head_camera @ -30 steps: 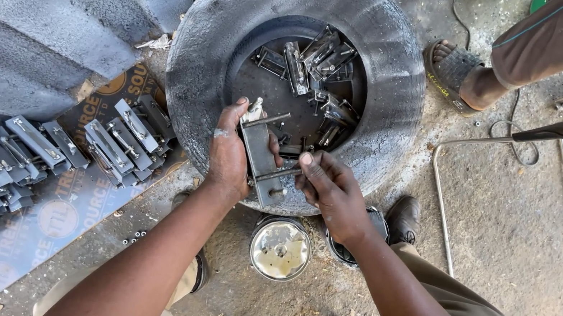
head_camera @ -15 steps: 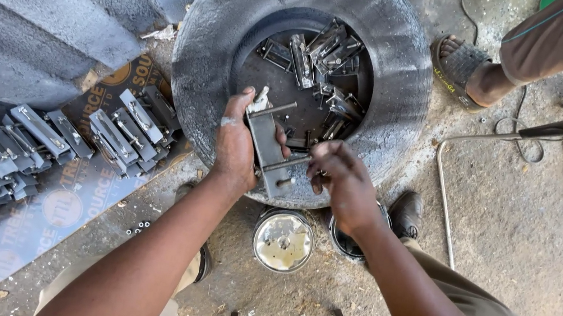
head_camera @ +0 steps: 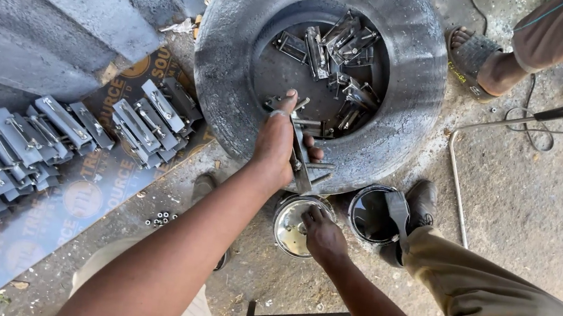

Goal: Applying grease to metal hinge components using a small metal strip and organizing them on the floor.

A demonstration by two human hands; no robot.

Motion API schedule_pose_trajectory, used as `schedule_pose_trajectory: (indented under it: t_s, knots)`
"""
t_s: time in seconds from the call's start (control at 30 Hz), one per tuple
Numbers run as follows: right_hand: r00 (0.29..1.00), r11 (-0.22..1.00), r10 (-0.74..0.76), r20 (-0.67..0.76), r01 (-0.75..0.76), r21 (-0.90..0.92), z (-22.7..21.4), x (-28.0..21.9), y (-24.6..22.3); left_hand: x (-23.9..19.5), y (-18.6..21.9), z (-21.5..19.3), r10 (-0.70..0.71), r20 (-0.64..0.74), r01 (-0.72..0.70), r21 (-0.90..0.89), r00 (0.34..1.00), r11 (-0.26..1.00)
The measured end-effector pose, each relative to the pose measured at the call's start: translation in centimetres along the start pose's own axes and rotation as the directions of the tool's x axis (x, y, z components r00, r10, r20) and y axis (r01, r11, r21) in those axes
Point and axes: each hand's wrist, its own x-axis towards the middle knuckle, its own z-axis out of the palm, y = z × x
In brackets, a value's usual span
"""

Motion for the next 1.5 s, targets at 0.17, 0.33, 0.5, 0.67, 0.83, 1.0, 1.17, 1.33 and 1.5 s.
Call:
schedule_pose_trajectory:
  t_s: [0.17,0.33,0.5,0.67,0.83,1.0,1.17,1.33,1.5]
  knots:
    - [0.947,0.979,0.154,-0.282,-0.107,0.174,-0.4,0.2,-0.3,-0.7,0.8,-0.6,0.020,0.073,-0.020,0.004,0.997,1.000]
    - [0.747,0.509,0.631,-0.208,-0.197,0.838,-12.8,3.3,-3.1,1.7,-1.0,-1.6,0.053,0.077,-0.048,-0.064,0.996,0.997]
    - [0.742,0.307,0.606,-0.286,0.113,0.945,-22.9,2.5,-6.3,-0.9,-1.0,-0.5,0.098,0.142,-0.110,0.076,0.985,0.991]
    - [0.780,0.723,0.389,-0.491,0.072,0.688,-25.8,0.2,-10.0,5.9,-5.9,-2.4,0.108,0.113,-0.104,-0.046,0.988,0.994]
    - [0.698,0.820,0.401,-0.593,0.015,0.573,-24.1,-0.3,-9.7,-2.9,-5.8,-0.4,0.208,0.122,-0.212,0.018,0.971,0.977]
    - [0.723,0.902,0.354,-0.594,-0.098,0.420,-24.0,-0.2,-8.1,-3.8,-6.2,-0.6,0.351,0.180,-0.371,0.091,0.919,0.924]
    - [0.838,0.644,0.525,-0.150,-0.277,0.713,-25.2,-0.2,-7.0,-3.9,-5.3,-0.7,0.431,0.313,-0.467,0.049,0.846,0.883]
    - [0.854,0.615,0.496,-0.154,-0.221,0.757,-27.9,-1.4,-8.4,-6.1,-4.4,-0.4,0.459,0.413,-0.543,0.107,0.786,0.833]
    - [0.796,0.801,0.454,-0.401,-0.167,0.576,-25.2,-1.1,-8.6,-6.0,-4.2,0.1,0.504,0.383,-0.627,0.347,0.774,0.698]
